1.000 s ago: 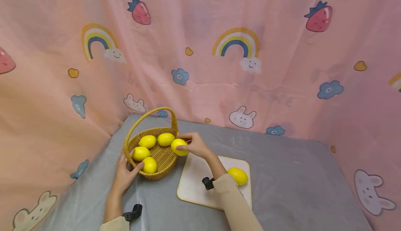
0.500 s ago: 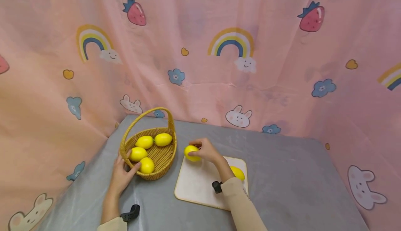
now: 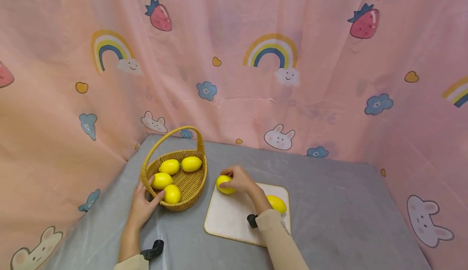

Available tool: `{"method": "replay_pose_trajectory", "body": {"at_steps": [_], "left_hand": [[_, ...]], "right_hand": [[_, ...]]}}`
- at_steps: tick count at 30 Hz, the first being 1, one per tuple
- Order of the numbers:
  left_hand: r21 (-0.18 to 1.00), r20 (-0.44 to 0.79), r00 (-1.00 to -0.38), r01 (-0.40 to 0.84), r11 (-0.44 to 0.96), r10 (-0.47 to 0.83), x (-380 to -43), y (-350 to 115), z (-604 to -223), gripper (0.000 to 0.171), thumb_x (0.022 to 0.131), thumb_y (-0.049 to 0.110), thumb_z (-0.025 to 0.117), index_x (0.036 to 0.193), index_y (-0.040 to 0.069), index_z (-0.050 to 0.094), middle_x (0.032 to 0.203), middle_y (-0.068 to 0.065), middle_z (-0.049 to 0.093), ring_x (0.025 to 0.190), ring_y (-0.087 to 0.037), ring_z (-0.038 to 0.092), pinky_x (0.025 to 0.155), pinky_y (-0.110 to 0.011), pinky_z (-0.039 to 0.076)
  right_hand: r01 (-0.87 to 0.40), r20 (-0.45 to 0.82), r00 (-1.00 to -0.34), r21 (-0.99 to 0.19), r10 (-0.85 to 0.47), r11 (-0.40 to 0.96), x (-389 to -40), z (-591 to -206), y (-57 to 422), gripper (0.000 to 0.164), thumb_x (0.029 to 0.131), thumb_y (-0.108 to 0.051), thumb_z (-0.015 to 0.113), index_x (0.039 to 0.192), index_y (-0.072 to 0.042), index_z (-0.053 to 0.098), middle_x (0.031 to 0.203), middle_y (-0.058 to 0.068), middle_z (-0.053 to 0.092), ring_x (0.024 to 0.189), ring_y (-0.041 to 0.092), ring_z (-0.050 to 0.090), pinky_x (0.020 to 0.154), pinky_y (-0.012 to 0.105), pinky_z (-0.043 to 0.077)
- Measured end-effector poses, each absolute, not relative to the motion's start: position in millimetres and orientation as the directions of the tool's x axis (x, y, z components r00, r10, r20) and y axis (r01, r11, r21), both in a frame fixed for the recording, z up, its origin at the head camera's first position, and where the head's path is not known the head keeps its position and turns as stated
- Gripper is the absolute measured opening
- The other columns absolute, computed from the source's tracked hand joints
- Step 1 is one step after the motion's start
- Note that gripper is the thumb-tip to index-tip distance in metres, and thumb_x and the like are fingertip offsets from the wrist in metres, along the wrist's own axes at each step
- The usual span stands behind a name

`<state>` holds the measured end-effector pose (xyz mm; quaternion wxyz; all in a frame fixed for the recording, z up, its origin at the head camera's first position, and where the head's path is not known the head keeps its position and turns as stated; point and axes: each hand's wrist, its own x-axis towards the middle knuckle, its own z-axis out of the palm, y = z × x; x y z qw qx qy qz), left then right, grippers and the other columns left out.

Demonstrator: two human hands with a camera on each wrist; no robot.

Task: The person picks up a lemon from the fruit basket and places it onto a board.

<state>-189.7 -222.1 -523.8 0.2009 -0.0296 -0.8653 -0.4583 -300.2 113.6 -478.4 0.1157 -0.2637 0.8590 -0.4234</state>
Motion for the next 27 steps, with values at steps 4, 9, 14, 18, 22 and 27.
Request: {"method": "replay_pose_trajectory", "body": {"at_steps": [4,9,14,18,22,27], "left_hand": [[0.784,0.369,-0.920,0.231,0.576,-0.134,-189.2,-222.4,-523.4,0.075,0.089,0.026,0.076,0.148,-0.005,0.042,0.166,-0.017,0.006,0.151,-0.042,0.005,0.111,-0.072,0.001],[0.787,0.367,-0.920,0.230,0.573,-0.134,-188.7,-221.8,-521.8,0.074,0.089,0.025,0.076,0.147,-0.006,0.042,0.166,-0.018,0.006,0.151,-0.042,0.005,0.110,-0.072,0.001],[0.785,0.373,-0.918,0.236,0.573,-0.133,-188.9,-221.4,-521.1,0.073,0.089,0.025,0.076,0.147,-0.006,0.043,0.165,-0.019,0.007,0.150,-0.042,0.005,0.110,-0.072,0.001],[0.782,0.376,-0.917,0.237,0.577,-0.133,-189.3,-221.6,-521.6,0.073,0.089,0.025,0.076,0.147,-0.006,0.043,0.165,-0.018,0.007,0.150,-0.043,0.005,0.110,-0.072,0.001],[0.784,0.378,-0.917,0.242,0.571,-0.130,-188.9,-221.8,-521.6,0.073,0.089,0.024,0.075,0.147,-0.007,0.043,0.165,-0.019,0.007,0.150,-0.044,0.006,0.110,-0.073,0.001],[0.780,0.385,-0.913,0.244,0.576,-0.133,-189.2,-222.3,-522.8,0.072,0.089,0.025,0.076,0.146,-0.006,0.044,0.165,-0.019,0.007,0.150,-0.044,0.005,0.110,-0.073,0.002]], "right_hand": [[-0.351,0.007,-0.833,-0.778,-0.553,0.520,-299.6,-477.1,111.7,0.046,0.083,-0.017,0.081,0.122,0.003,0.068,0.118,0.011,0.069,0.105,0.028,0.060,0.090,0.042,0.051],[-0.371,0.001,-0.824,-0.756,-0.567,0.538,-300.3,-475.7,111.1,0.047,0.083,-0.019,0.081,0.122,0.003,0.068,0.118,0.012,0.069,0.105,0.029,0.061,0.091,0.043,0.050],[-0.374,-0.002,-0.819,-0.757,-0.574,0.536,-301.8,-476.1,110.3,0.048,0.083,-0.021,0.080,0.123,0.003,0.067,0.119,0.011,0.068,0.107,0.029,0.060,0.092,0.044,0.050],[-0.381,0.007,-0.812,-0.765,-0.584,0.520,-303.1,-475.9,110.1,0.048,0.085,-0.020,0.078,0.124,0.005,0.066,0.119,0.014,0.068,0.107,0.031,0.060,0.093,0.046,0.050],[-0.407,0.042,-0.803,-0.767,-0.595,0.496,-305.2,-474.0,109.1,0.045,0.089,-0.019,0.075,0.123,0.008,0.065,0.121,0.022,0.066,0.110,0.038,0.060,0.095,0.050,0.049],[-0.420,0.108,-0.815,-0.787,-0.570,0.452,-306.3,-465.8,103.9,0.042,0.091,-0.016,0.072,0.124,0.008,0.064,0.125,0.026,0.063,0.117,0.046,0.055,0.098,0.057,0.045]]}}
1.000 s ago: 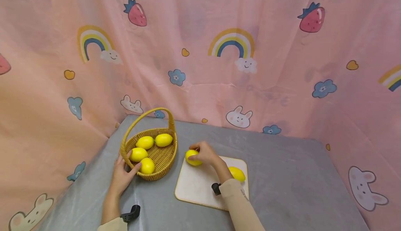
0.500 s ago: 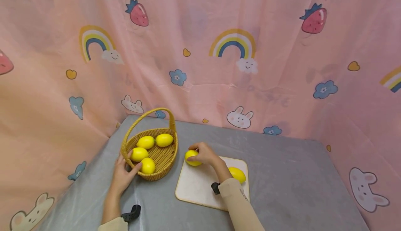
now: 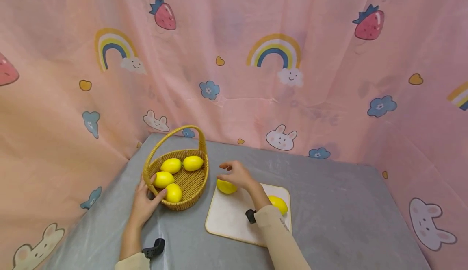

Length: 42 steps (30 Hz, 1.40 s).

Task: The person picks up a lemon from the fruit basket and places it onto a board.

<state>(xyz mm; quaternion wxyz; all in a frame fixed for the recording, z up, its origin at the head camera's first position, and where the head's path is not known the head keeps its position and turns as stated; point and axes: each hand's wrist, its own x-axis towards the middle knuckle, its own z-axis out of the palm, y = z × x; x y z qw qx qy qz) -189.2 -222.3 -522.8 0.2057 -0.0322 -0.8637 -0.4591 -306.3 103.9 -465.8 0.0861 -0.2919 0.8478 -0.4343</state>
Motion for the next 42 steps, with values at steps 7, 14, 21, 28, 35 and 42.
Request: {"method": "replay_pose_trajectory", "body": {"at_steps": [7,14,21,28,35,42], "left_hand": [[0.771,0.396,-0.909,0.253,0.585,-0.129,-189.2,-221.8,-523.6,0.071,0.089,0.023,0.076,0.145,-0.007,0.045,0.165,-0.020,0.008,0.149,-0.045,0.006,0.109,-0.074,0.003],[0.773,0.399,-0.908,0.259,0.579,-0.128,-188.4,-221.7,-523.4,0.071,0.089,0.022,0.076,0.145,-0.007,0.045,0.165,-0.021,0.008,0.149,-0.046,0.006,0.109,-0.074,0.002],[0.770,0.396,-0.909,0.253,0.585,-0.128,-190.7,-221.4,-522.8,0.072,0.089,0.024,0.076,0.145,-0.008,0.044,0.165,-0.021,0.009,0.149,-0.047,0.007,0.109,-0.074,0.003],[0.765,0.394,-0.910,0.247,0.594,-0.128,-191.5,-217.4,-521.0,0.071,0.091,0.029,0.075,0.145,-0.006,0.046,0.165,-0.020,0.010,0.149,-0.046,0.008,0.108,-0.074,0.004],[0.763,0.404,-0.905,0.255,0.594,-0.131,-191.3,-217.0,-519.5,0.068,0.092,0.029,0.072,0.145,-0.005,0.047,0.163,-0.023,0.013,0.149,-0.045,0.008,0.109,-0.073,0.004],[0.755,0.415,-0.899,0.256,0.603,-0.138,-189.0,-218.7,-520.1,0.066,0.092,0.025,0.072,0.144,-0.007,0.047,0.163,-0.025,0.013,0.149,-0.045,0.009,0.107,-0.075,0.005]], "right_hand": [[-0.458,0.229,-0.848,-0.770,-0.479,0.443,-305.7,-453.2,83.2,0.034,0.089,-0.015,0.075,0.120,-0.003,0.069,0.118,0.012,0.067,0.114,0.034,0.058,0.099,0.052,0.046],[-0.503,0.288,-0.795,-0.805,-0.534,0.314,-298.5,-443.5,50.1,0.034,0.089,-0.009,0.074,0.119,0.007,0.067,0.118,0.022,0.065,0.111,0.040,0.058,0.097,0.054,0.046],[-0.520,0.243,-0.702,-0.817,-0.669,0.249,-286.5,-440.2,14.6,0.036,0.088,-0.006,0.075,0.120,0.007,0.067,0.116,0.022,0.066,0.110,0.041,0.061,0.096,0.051,0.049],[-0.537,0.156,-0.644,-0.790,-0.749,0.297,-278.6,-442.2,-1.6,0.039,0.088,-0.007,0.074,0.124,0.006,0.066,0.120,0.019,0.068,0.113,0.034,0.063,0.098,0.047,0.049],[-0.552,0.133,-0.610,-0.779,-0.781,0.298,-273.7,-445.6,-11.1,0.039,0.086,-0.004,0.075,0.122,0.007,0.066,0.119,0.021,0.068,0.112,0.035,0.063,0.097,0.044,0.050],[-0.564,0.117,-0.625,-0.751,-0.772,0.343,-266.1,-452.2,-27.6,0.042,0.085,-0.011,0.079,0.123,0.004,0.067,0.122,0.014,0.068,0.113,0.026,0.064,0.095,0.031,0.051]]}}
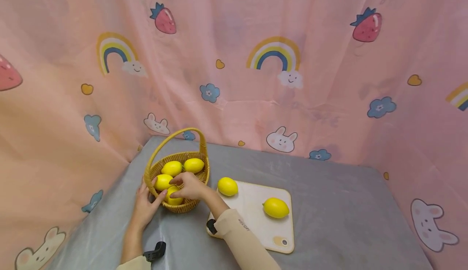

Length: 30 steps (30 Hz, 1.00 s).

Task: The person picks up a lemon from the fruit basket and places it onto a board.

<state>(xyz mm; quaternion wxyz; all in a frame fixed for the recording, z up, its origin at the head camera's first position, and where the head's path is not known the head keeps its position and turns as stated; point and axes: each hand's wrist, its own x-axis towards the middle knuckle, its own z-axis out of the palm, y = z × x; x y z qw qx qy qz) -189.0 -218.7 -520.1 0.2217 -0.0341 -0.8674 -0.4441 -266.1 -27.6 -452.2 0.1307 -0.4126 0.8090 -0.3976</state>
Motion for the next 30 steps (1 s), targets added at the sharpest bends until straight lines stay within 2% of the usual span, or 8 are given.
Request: {"method": "replay_pose_trajectory", "body": {"at_steps": [6,12,15,18,22,30], "left_hand": [[0.764,0.396,-0.908,0.243,0.598,-0.137,-187.5,-219.9,-518.8,0.067,0.093,0.027,0.072,0.145,-0.006,0.046,0.164,-0.022,0.011,0.150,-0.044,0.008,0.107,-0.076,0.004],[0.764,0.399,-0.905,0.242,0.598,-0.144,-188.4,-220.1,-519.2,0.068,0.093,0.029,0.072,0.145,-0.005,0.046,0.164,-0.021,0.011,0.149,-0.044,0.009,0.108,-0.075,0.004],[0.763,0.400,-0.905,0.240,0.600,-0.146,-188.7,-219.9,-520.3,0.067,0.092,0.029,0.072,0.144,-0.006,0.047,0.164,-0.022,0.012,0.150,-0.043,0.009,0.108,-0.074,0.004],[0.761,0.402,-0.904,0.243,0.602,-0.143,-188.9,-219.2,-520.8,0.067,0.092,0.029,0.072,0.144,-0.006,0.048,0.163,-0.023,0.013,0.149,-0.044,0.010,0.108,-0.075,0.005],[0.758,0.408,-0.902,0.248,0.603,-0.142,-188.9,-218.6,-521.9,0.067,0.093,0.029,0.072,0.144,-0.006,0.047,0.163,-0.025,0.014,0.148,-0.046,0.011,0.107,-0.076,0.006],[0.751,0.412,-0.899,0.243,0.613,-0.148,-189.5,-220.0,-522.9,0.067,0.093,0.029,0.072,0.145,-0.004,0.047,0.164,-0.021,0.013,0.148,-0.047,0.010,0.108,-0.075,0.006]], "right_hand": [[-0.521,0.124,-0.674,-0.779,-0.729,0.349,-259.7,-457.9,-38.8,0.042,0.085,-0.015,0.080,0.122,0.002,0.068,0.121,0.013,0.069,0.114,0.024,0.062,0.095,0.033,0.051],[-0.477,0.084,-0.712,-0.787,-0.698,0.391,-258.8,-457.5,-42.0,0.039,0.085,-0.010,0.079,0.121,0.002,0.069,0.121,0.012,0.069,0.112,0.023,0.063,0.092,0.032,0.051],[-0.479,0.062,-0.697,-0.782,-0.715,0.399,-259.8,-458.1,-42.9,0.039,0.084,-0.011,0.080,0.119,0.003,0.070,0.119,0.013,0.070,0.107,0.019,0.064,0.089,0.027,0.051],[-0.484,0.040,-0.668,-0.782,-0.743,0.392,-261.1,-459.9,-43.7,0.036,0.083,-0.010,0.081,0.116,0.003,0.072,0.111,0.010,0.073,0.093,0.011,0.064,0.081,0.022,0.051],[-0.501,0.036,-0.637,-0.779,-0.770,0.378,-262.6,-462.4,-44.4,0.030,0.081,-0.007,0.081,0.109,0.002,0.075,0.101,0.007,0.075,0.077,0.004,0.057,0.071,0.019,0.048],[-0.509,0.020,-0.649,-0.754,-0.761,0.415,-264.1,-463.5,-43.9,0.035,0.080,-0.003,0.082,0.113,0.003,0.074,0.108,0.009,0.074,0.088,0.005,0.061,0.078,0.019,0.049]]}}
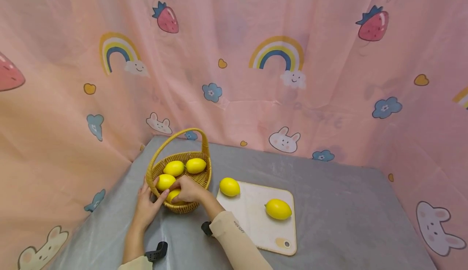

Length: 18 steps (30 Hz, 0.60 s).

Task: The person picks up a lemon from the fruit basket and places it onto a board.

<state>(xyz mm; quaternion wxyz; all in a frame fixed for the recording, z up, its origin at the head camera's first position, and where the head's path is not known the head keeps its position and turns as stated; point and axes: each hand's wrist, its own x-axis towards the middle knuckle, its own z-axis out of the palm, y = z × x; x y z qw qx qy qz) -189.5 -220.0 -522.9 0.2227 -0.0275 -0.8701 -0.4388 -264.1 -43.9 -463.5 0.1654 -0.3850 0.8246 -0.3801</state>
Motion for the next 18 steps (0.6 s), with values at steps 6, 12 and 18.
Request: {"method": "replay_pose_trajectory", "body": {"at_steps": [6,12,18], "left_hand": [[0.757,0.394,-0.908,0.233,0.611,-0.142,-189.3,-219.6,-523.1,0.068,0.093,0.031,0.071,0.146,-0.004,0.046,0.164,-0.020,0.011,0.149,-0.045,0.008,0.109,-0.074,0.005],[0.763,0.385,-0.912,0.228,0.604,-0.143,-188.9,-218.9,-522.3,0.067,0.094,0.029,0.070,0.146,-0.005,0.046,0.164,-0.022,0.010,0.150,-0.044,0.007,0.110,-0.073,0.003],[0.769,0.384,-0.912,0.228,0.598,-0.146,-188.0,-218.2,-520.4,0.066,0.094,0.029,0.070,0.146,-0.004,0.046,0.165,-0.019,0.010,0.150,-0.042,0.007,0.110,-0.073,0.003]], "right_hand": [[-0.491,0.022,-0.659,-0.770,-0.752,0.408,-264.2,-461.0,-39.5,0.038,0.081,-0.008,0.083,0.117,0.001,0.073,0.113,0.008,0.073,0.097,0.007,0.063,0.082,0.020,0.049],[-0.478,0.040,-0.679,-0.782,-0.733,0.400,-265.1,-449.0,-28.3,0.039,0.084,-0.010,0.081,0.120,-0.001,0.072,0.119,0.008,0.071,0.112,0.017,0.063,0.091,0.025,0.049],[-0.486,0.099,-0.681,-0.803,-0.726,0.346,-271.7,-443.6,-13.9,0.038,0.086,-0.009,0.079,0.121,0.001,0.070,0.119,0.010,0.071,0.113,0.023,0.062,0.091,0.029,0.050]]}}
